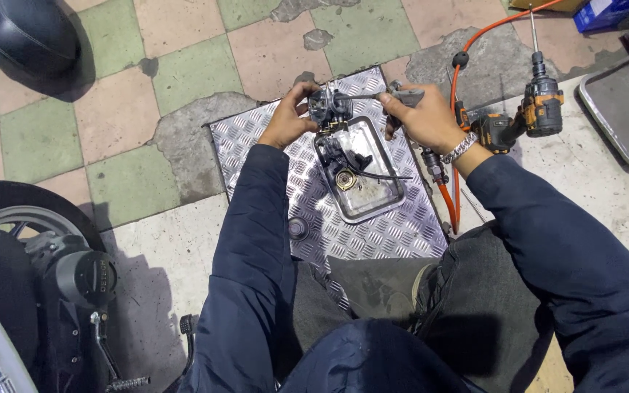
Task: Cleaning and disassembling a motorcycle carburetor using spray cleaner and a screwdriver
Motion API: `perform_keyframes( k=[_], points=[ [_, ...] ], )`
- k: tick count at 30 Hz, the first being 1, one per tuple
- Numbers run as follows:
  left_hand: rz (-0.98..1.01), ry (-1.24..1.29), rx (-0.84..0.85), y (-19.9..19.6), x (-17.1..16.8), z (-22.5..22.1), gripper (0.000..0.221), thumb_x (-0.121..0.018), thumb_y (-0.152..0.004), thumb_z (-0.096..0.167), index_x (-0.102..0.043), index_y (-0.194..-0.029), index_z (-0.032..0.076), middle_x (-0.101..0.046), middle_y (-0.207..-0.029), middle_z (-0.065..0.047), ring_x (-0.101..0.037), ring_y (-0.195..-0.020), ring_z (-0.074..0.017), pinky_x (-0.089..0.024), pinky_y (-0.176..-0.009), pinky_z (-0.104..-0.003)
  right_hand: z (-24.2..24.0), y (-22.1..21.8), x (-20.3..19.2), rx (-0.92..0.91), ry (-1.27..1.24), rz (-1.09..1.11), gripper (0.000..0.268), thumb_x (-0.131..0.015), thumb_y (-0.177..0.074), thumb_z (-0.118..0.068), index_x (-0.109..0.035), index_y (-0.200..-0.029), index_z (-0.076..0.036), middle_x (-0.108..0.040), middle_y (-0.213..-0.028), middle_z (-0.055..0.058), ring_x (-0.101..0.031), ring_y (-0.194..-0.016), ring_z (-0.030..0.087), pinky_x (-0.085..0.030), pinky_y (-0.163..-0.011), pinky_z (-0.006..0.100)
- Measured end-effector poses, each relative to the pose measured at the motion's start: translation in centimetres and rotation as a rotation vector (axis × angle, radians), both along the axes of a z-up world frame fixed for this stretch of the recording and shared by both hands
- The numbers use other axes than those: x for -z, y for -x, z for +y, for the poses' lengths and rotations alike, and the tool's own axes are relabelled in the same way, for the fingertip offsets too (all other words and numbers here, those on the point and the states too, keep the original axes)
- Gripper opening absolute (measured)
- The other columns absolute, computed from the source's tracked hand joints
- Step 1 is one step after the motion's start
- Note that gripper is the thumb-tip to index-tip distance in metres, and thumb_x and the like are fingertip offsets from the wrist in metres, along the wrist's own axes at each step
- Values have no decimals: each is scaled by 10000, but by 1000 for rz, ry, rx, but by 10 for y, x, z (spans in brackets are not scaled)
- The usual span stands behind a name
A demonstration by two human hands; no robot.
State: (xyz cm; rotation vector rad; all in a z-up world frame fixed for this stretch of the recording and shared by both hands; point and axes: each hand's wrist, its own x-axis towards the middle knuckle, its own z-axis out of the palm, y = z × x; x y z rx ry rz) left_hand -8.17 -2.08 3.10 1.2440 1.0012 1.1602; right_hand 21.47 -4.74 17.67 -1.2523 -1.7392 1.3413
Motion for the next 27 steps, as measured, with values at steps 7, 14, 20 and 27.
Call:
perform_keyframes(
  k=[7,14,20,27],
  points=[
    [6,-13,-10,2,-1,0,865,-707,-545,-250,-580,-1293,166,-564,-1300,-23,-600,-1174,-243,-606,-966,-410,3,-2,4,-35,-8,39,302,-641,-1091,-223,-656,-824,-82,-675,-604,101,-692,-538,160,-452,-552,198],
    [15,-15,0,1,-6,-3,871,-699,-540,-257,-580,-1293,164,-566,-1298,-29,-606,-1164,-250,-607,-966,-411,21,-15,31,-24,-29,40,289,-658,-1089,-213,-653,-830,-87,-668,-616,100,-688,-554,160,-457,-576,203],
    [15,-22,14,1,-14,-7,869,-675,-551,-248,-570,-1311,159,-555,-1310,-24,-606,-1167,-237,-605,-971,-385,5,-10,7,6,-28,-29,264,-727,-1032,-268,-682,-834,-100,-642,-658,37,-607,-611,122,-413,-637,216],
    [26,-70,82,-1,-62,-23,850,-682,-597,-240,-547,-1337,154,-525,-1345,-1,-569,-1227,-202,-555,-1025,-346,-13,-27,-9,-42,-14,-50,231,-719,-1025,-259,-737,-886,-76,-607,-636,41,-493,-555,126,-346,-561,241]
  ],
)
